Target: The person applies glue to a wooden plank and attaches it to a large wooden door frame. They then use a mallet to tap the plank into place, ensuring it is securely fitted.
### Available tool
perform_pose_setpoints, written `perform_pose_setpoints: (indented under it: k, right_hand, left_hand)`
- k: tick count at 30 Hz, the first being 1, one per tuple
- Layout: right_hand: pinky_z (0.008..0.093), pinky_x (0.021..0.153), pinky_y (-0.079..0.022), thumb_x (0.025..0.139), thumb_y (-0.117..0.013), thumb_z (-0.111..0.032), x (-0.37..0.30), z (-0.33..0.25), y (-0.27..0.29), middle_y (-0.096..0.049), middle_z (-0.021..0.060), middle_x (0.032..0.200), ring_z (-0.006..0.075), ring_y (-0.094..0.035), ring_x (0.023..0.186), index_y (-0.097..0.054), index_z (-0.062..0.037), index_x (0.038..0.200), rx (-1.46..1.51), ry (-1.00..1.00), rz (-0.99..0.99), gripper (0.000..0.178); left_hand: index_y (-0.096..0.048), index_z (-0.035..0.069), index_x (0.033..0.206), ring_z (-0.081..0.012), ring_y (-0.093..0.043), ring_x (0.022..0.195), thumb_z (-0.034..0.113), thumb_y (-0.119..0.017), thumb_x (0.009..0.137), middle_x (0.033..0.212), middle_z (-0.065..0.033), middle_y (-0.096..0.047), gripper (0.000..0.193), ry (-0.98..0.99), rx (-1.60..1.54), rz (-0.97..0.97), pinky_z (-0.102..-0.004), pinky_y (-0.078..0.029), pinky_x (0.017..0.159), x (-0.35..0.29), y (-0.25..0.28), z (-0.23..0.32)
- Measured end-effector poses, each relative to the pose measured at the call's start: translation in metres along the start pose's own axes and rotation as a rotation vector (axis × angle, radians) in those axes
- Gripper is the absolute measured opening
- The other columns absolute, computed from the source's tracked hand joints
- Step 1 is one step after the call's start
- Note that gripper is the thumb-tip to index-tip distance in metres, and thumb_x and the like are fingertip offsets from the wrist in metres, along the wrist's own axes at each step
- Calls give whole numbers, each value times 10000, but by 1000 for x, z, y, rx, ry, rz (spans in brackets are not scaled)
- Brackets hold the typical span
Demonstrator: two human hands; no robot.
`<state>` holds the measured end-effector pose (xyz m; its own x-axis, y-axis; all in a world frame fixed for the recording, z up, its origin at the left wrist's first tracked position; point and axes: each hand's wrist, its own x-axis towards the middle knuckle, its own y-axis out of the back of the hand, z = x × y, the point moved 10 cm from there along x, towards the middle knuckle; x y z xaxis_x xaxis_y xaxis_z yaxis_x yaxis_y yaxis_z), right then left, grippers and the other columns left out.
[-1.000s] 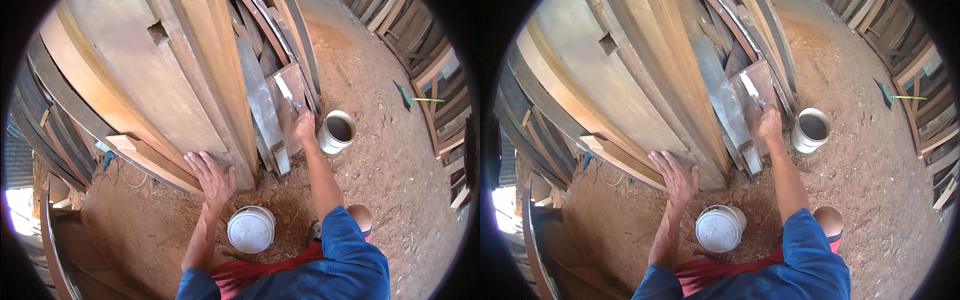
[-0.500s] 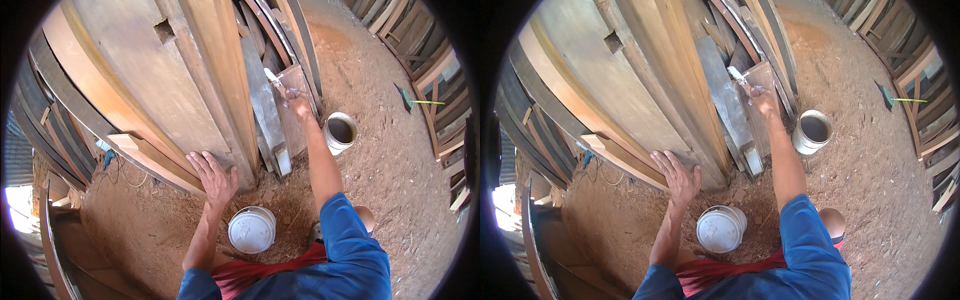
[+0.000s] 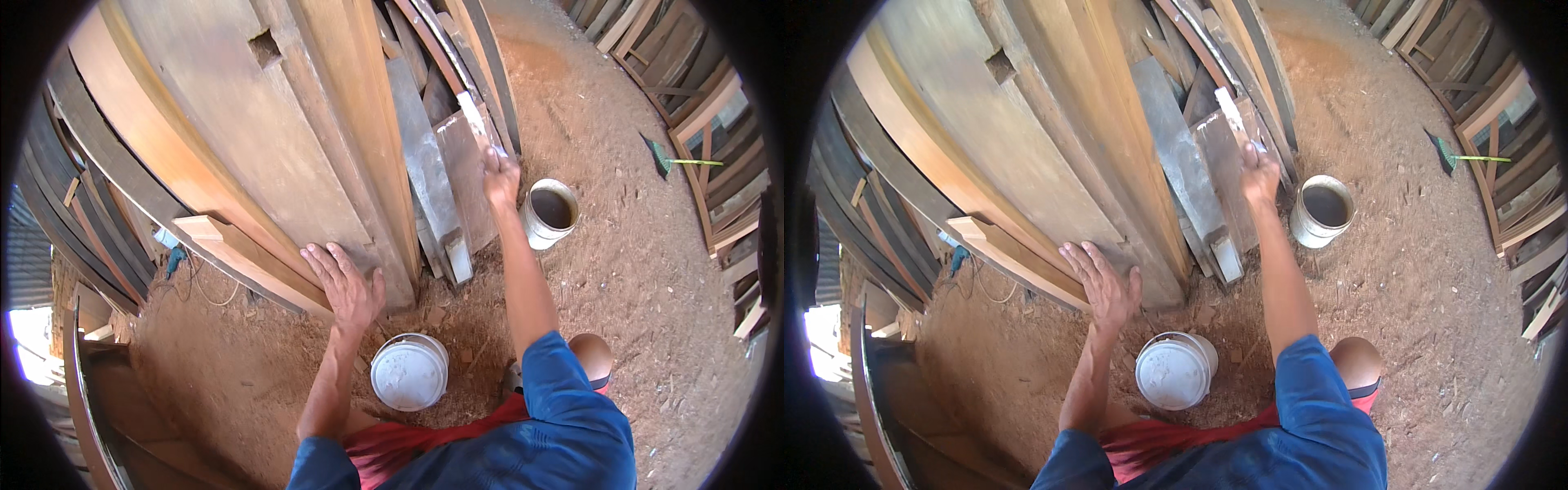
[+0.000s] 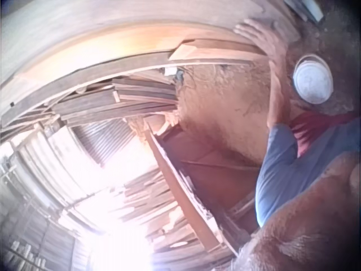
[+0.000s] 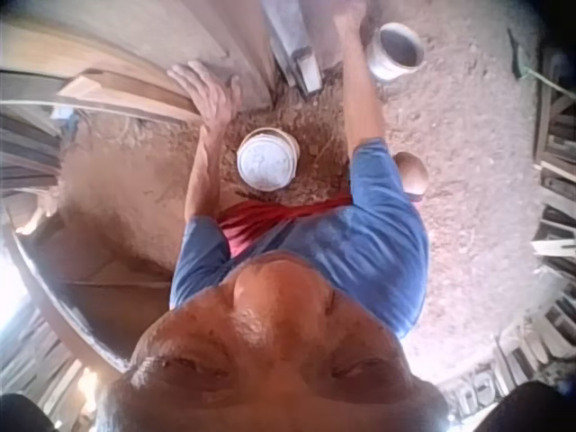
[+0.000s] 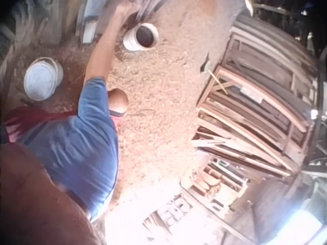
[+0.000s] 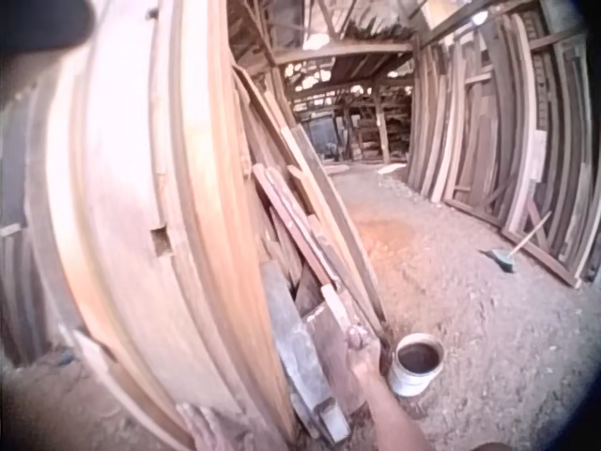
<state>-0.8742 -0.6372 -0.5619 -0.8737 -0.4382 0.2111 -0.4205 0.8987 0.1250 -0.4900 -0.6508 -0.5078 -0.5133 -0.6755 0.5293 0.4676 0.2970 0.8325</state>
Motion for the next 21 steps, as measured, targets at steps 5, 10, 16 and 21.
perform_pose_setpoints:
  k: [5,10,16,21]
  right_hand:
    - [461,703,-516,940,-625,-234,58,-7,-17,-664,234,768,417,-667,784,-693,-5,828,-443,258,79,264]
    - [501,779,-547,846,-603,-124,17,2,-23,-684,254,921,435,-676,878,-662,-16,876,-660,397,-3,127]
    - [503,812,-539,835,-558,-84,-23,17,-7,-655,249,943,438,-653,916,-661,8,1002,-749,464,-82,217]
    - [520,819,-510,944,-556,-182,-42,13,32,-641,300,936,466,-634,867,-689,27,974,-489,462,122,249]
  left_hand:
    - [-35,-203,1471,-635,64,1424,211,-717,811,1504,-488,67,1035,-30,-24,-19,-636,-68,1179,9,-4,15]
    - [-50,-200,1472,-636,59,1423,210,-726,805,1506,-485,62,1035,-20,-12,-12,-634,-69,1179,1,-3,7]
    - [-49,-182,1484,-643,52,1419,205,-732,803,1506,-485,61,1039,-12,-34,18,-641,-68,1176,4,-2,9]
    - [-116,-186,1476,-675,-18,1398,200,-742,768,1489,-508,-33,1021,-49,-24,49,-670,-117,1163,3,5,12]
